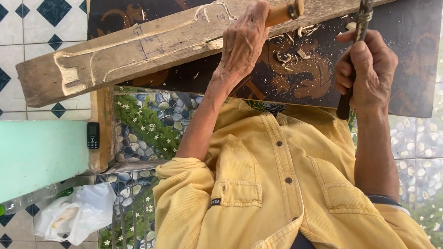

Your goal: Carving a shape into a wooden plank using a hammer and chisel.

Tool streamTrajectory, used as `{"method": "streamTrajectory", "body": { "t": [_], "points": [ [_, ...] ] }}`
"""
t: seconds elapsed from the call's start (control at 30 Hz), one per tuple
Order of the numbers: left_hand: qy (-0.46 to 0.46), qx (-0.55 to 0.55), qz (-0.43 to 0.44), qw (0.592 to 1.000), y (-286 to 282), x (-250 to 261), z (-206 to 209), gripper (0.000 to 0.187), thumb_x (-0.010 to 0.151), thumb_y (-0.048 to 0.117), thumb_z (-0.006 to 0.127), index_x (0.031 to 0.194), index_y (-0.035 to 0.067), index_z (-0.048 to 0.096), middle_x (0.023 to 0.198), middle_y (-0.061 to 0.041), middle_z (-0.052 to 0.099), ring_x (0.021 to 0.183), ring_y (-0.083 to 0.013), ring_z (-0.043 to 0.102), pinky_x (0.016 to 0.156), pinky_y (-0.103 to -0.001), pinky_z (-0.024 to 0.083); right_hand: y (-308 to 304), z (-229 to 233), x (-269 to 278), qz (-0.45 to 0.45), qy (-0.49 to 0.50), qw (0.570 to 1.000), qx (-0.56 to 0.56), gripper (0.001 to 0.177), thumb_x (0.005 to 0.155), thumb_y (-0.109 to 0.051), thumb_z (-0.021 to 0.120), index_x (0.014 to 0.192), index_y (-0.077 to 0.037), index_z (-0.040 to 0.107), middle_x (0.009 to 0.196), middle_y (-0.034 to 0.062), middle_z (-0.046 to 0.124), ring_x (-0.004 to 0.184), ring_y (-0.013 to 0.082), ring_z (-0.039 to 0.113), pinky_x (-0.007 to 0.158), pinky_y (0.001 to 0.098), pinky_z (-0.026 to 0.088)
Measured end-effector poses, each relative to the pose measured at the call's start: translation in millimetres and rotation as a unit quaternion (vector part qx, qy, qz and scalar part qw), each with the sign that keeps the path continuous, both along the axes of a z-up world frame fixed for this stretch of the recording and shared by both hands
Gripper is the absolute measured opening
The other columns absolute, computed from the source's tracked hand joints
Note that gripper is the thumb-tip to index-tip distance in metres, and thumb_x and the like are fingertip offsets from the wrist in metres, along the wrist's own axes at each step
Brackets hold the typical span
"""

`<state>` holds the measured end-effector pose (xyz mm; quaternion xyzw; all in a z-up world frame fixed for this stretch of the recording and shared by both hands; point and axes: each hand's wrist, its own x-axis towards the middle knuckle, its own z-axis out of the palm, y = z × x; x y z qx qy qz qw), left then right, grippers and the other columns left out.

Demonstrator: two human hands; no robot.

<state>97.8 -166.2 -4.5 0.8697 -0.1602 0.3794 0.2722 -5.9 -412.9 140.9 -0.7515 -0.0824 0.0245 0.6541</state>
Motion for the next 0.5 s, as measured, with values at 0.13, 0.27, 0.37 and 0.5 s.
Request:
{"method": "streamTrajectory", "body": {
  "t": [0.13,0.27,0.37,0.5],
  "points": [
    [0.004,0.014,-0.01,1.0,4,1,4,0.032,0.103,0.005,0.07,0.115,0.014,0.042,0.079,0.001,0.047,0.058,-0.0097,0.051,0.051,-0.024,0.051,-5,-15,4,0.002,-0.046,0.999,-0.012,0.025,0.123,-0.032,0.047,0.129,-0.01,0.057,0.073,-0.0029,0.046,0.053,0.0049,0.043,0.041,0.0183,0.039],
    [0.019,0.021,-0.017,0.999,6,1,7,0.042,0.104,0.009,0.077,0.12,0.014,0.039,0.081,0.001,0.053,0.058,-0.0101,0.058,0.051,-0.023,0.055,-2,-40,7,-0.009,-0.102,0.995,0.018,0.024,0.122,-0.029,0.047,0.128,-0.008,0.057,0.072,-0.003,0.047,0.05,0.0052,0.043,0.038,0.0177,0.04],
    [0.022,0.033,-0.01,0.999,6,0,3,0.036,0.105,0.013,0.074,0.118,0.014,0.041,0.08,0.002,0.051,0.057,-0.0084,0.052,0.051,-0.023,0.049,4,-52,0,0.014,-0.099,0.994,-0.05,0.023,0.122,-0.022,0.045,0.13,-0.005,0.058,0.072,-0.0017,0.05,0.048,0.0072,0.046,0.036,0.0184,0.044],
    [0.026,0.04,-0.026,0.999,8,-3,3,0.034,0.107,0.014,0.073,0.115,0.014,0.04,0.077,0.003,0.047,0.056,-0.0074,0.048,0.048,-0.022,0.045,2,-54,-2,0.054,-0.069,0.992,-0.092,0.022,0.121,-0.021,0.047,0.126,-0.005,0.06,0.072,-0.003,0.051,0.048,0.0056,0.045,0.038,0.0169,0.044]
  ]
}}
